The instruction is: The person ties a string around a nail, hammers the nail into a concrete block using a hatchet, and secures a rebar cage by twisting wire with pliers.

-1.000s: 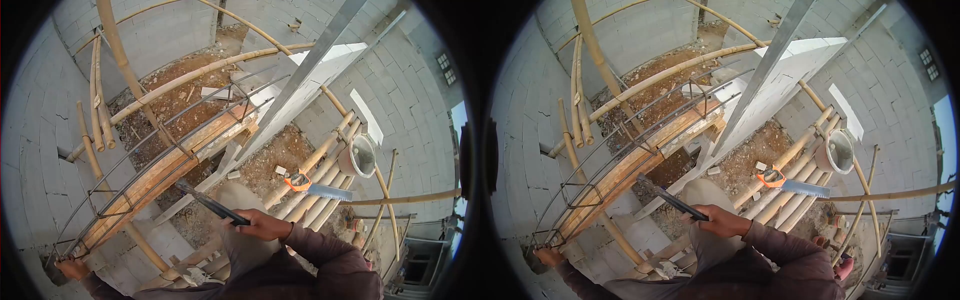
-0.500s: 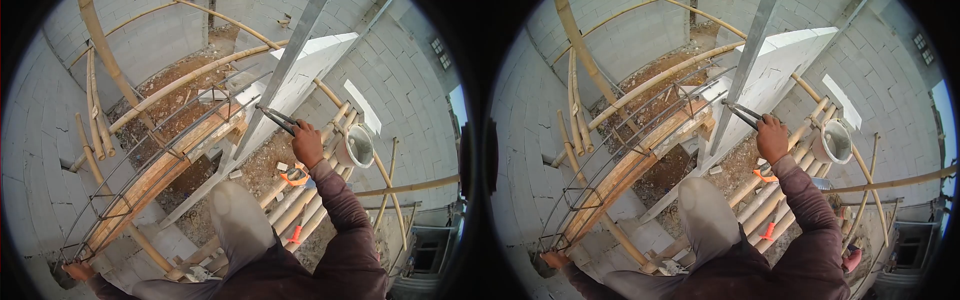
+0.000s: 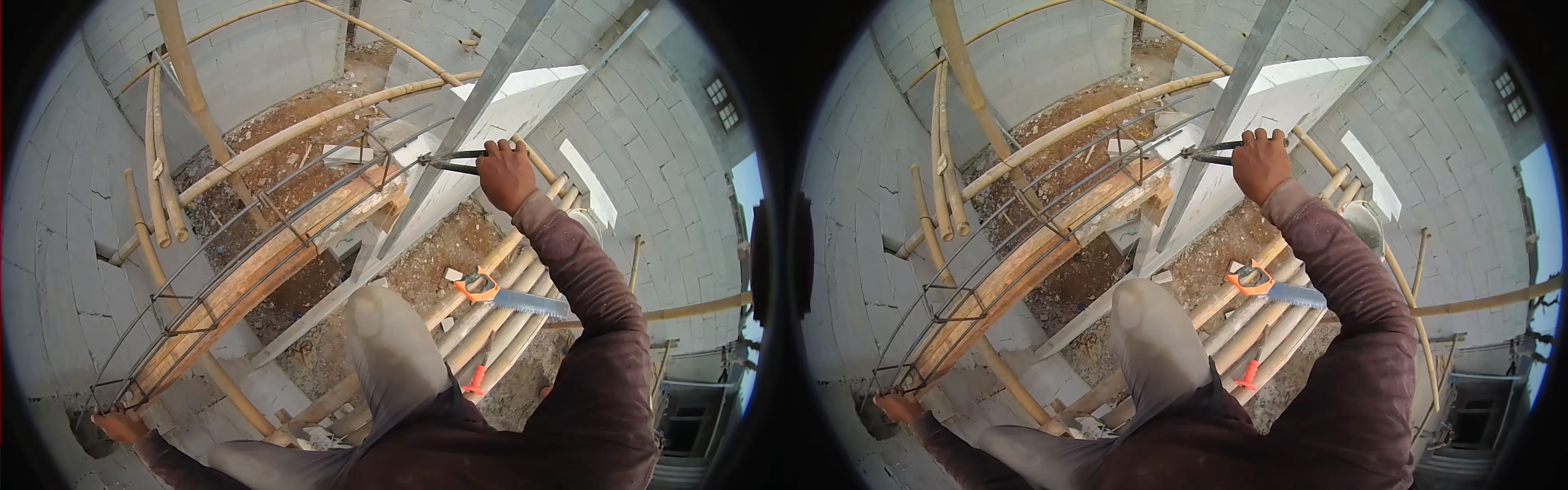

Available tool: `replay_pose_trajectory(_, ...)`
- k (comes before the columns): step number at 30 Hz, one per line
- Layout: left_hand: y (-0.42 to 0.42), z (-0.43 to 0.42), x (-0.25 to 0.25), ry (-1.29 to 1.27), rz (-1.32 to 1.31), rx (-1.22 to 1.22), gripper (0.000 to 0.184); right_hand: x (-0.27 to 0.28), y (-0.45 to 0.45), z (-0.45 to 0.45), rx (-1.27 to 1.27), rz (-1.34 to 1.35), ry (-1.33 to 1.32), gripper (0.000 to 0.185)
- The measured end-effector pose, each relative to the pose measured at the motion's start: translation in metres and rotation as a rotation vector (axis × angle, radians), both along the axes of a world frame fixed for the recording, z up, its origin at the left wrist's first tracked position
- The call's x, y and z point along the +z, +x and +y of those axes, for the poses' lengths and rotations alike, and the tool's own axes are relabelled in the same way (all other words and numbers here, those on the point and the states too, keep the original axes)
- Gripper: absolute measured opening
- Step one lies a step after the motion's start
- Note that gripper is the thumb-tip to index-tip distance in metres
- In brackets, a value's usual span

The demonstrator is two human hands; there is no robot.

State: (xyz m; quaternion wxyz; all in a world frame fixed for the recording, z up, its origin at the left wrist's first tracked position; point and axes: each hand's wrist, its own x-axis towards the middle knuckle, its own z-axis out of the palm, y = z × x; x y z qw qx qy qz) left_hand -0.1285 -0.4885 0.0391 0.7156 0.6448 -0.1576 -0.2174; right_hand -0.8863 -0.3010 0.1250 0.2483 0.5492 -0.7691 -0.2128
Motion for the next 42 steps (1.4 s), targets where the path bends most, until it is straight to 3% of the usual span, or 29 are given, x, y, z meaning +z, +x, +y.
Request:
replay_pose_trajectory(9,0.011,-0.002,-0.010,-0.023,-0.033,0.005,0.049,0.015,0.010,-0.018,-0.065,0.014,0.158,0.021)
replay_pose_trajectory(27,0.019,-0.004,-0.018,-0.032,-0.056,-0.009,0.051,0.027,0.005,-0.036,-0.115,0.055,0.176,0.016)
replay_pose_trajectory(30,0.021,-0.004,-0.019,-0.034,-0.057,-0.008,0.051,0.031,0.006,-0.042,-0.180,0.008,0.242,0.023)
replay_pose_trajectory(36,0.015,-0.002,-0.016,-0.039,-0.060,-0.002,0.049,0.026,-0.012,-0.047,0.003,0.036,0.181,0.022)
replay_pose_trajectory(39,0.014,-0.002,-0.014,-0.037,-0.054,-0.004,0.048,0.030,0.000,-0.051,-0.087,-0.055,0.044,0.020)
replay_pose_trajectory(42,0.020,-0.003,-0.018,-0.037,-0.062,-0.015,0.048,0.027,-0.009,-0.043,-0.124,-0.074,0.085,0.018)
